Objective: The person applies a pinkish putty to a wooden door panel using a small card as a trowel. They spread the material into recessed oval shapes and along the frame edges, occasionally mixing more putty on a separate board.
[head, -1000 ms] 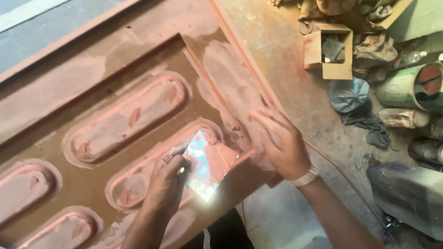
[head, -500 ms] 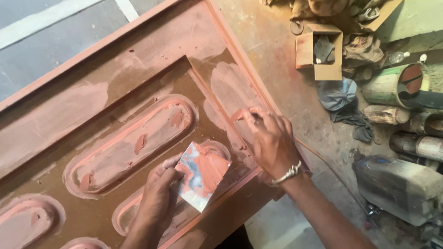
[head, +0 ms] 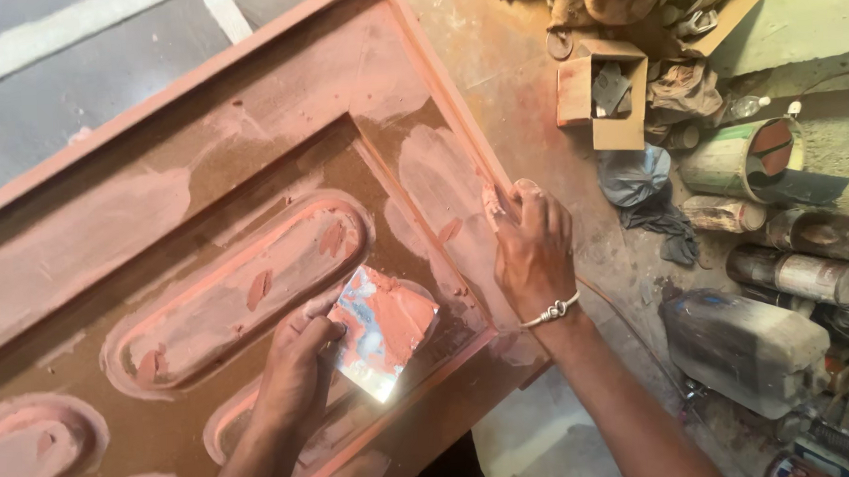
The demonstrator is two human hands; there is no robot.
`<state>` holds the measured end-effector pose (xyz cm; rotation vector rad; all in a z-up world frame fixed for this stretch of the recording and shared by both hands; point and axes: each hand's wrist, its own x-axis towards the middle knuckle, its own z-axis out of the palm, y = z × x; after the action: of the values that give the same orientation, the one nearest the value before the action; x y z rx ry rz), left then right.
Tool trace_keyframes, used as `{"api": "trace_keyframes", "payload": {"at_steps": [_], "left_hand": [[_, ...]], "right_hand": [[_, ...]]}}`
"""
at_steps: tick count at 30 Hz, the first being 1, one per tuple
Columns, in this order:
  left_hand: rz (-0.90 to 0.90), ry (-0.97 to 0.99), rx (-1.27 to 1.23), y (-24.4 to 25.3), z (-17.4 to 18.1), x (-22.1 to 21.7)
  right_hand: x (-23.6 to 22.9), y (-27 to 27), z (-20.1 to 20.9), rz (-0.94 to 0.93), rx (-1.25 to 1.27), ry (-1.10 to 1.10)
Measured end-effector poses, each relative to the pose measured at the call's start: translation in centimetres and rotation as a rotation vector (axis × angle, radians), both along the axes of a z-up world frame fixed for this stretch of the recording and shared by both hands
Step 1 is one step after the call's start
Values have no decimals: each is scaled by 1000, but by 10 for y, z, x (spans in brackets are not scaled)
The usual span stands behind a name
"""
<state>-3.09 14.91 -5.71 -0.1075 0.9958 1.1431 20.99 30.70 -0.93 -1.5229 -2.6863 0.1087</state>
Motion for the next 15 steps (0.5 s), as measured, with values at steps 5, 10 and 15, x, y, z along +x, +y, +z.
{"api": "trace_keyframes", "payload": {"at_steps": [5, 10, 15], "left_hand": [[0, -35, 8, 11, 6, 4], [14, -66, 0, 16, 10, 7], [21, -72, 49, 14, 13, -5]], "right_hand": [[5, -1, 12, 101, -51, 89], [4, 8, 7, 7, -31, 116], [-11, 21, 20, 44, -85, 256]]}}
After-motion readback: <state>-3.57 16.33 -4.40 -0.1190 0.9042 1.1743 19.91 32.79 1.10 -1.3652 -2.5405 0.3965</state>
